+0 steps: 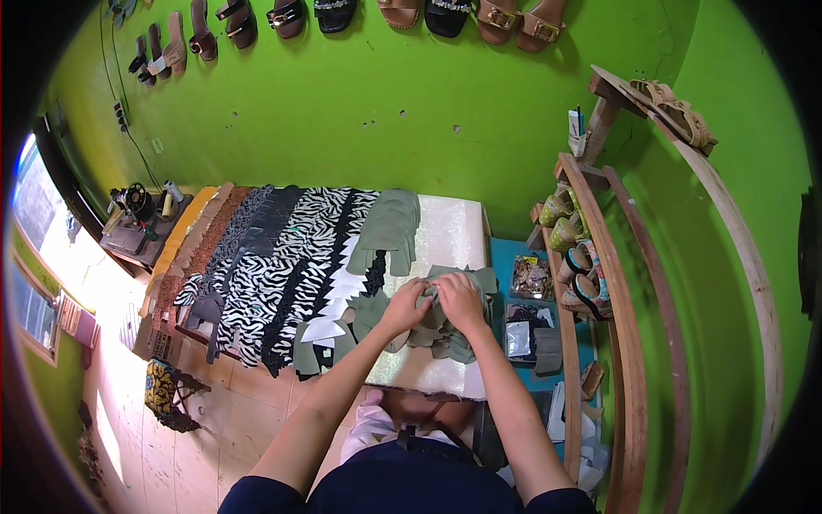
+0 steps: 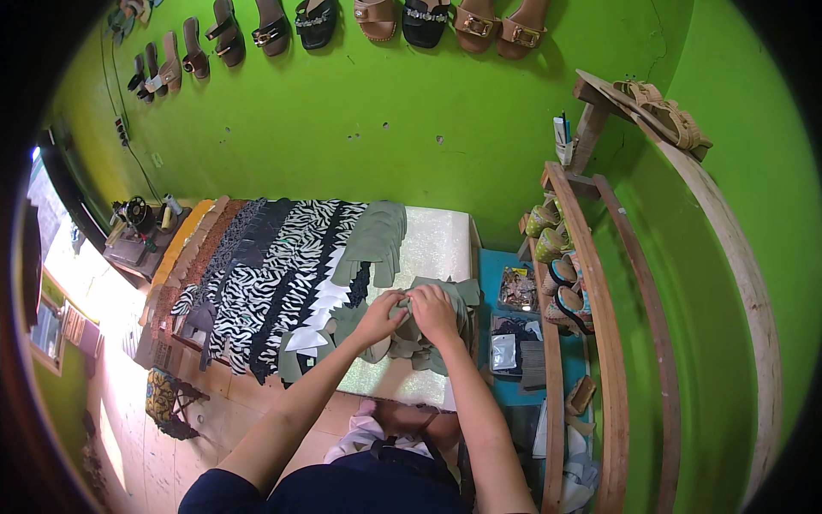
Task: Sorting and stacking various leather and fabric components for shoe manufacturing on a workshop table.
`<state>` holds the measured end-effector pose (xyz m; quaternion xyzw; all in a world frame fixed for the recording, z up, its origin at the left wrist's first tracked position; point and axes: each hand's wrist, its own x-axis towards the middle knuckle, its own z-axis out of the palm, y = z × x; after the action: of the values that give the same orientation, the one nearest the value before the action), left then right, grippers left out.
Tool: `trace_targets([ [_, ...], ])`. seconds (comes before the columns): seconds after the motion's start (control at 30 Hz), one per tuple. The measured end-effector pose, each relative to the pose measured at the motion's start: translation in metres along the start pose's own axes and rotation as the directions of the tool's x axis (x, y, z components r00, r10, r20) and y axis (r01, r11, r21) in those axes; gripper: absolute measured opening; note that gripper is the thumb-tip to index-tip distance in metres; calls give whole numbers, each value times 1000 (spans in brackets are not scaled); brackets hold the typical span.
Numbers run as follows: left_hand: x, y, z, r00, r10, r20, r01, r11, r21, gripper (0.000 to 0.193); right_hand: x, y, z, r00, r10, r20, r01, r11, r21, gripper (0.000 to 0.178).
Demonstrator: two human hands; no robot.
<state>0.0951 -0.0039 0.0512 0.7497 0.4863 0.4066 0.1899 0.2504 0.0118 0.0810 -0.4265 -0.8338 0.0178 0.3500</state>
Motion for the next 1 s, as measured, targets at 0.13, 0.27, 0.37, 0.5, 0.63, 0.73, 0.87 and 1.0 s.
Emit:
trace_targets([
  [0.13,3,2,-14,985,-130,111,138,988,-68,25,6,2,2,998,52,25,-55,991,122,14],
  [0.27,16,9,-44,952,-178,251,204,975,-84,21,13,8,17,996,46,77,-67,952,300,19],
  [0.37,25,-4,-64,928,-140,345,168,985,-51,25,25,4,29,988,69,141,-124,892,435,26],
  [0.5,45,-19,-81,878,-66,475,84,996,-16,28,46,9,42,981,59,182,-155,803,575,37],
  [0.63,60,-29,-107,830,-111,547,117,993,24,29,63,6,55,846,78,528,-389,768,510,36],
  [0.73,70,-39,-120,828,-135,545,129,990,49,29,68,3,67,854,69,515,-406,707,579,32],
  [0.87,78,-67,-125,863,-120,491,117,992,37,25,79,6,81,792,148,592,-485,742,463,22],
  [1.0,83,-98,-130,901,-120,417,88,992,95,25,82,7,92,869,303,392,-468,762,448,18],
])
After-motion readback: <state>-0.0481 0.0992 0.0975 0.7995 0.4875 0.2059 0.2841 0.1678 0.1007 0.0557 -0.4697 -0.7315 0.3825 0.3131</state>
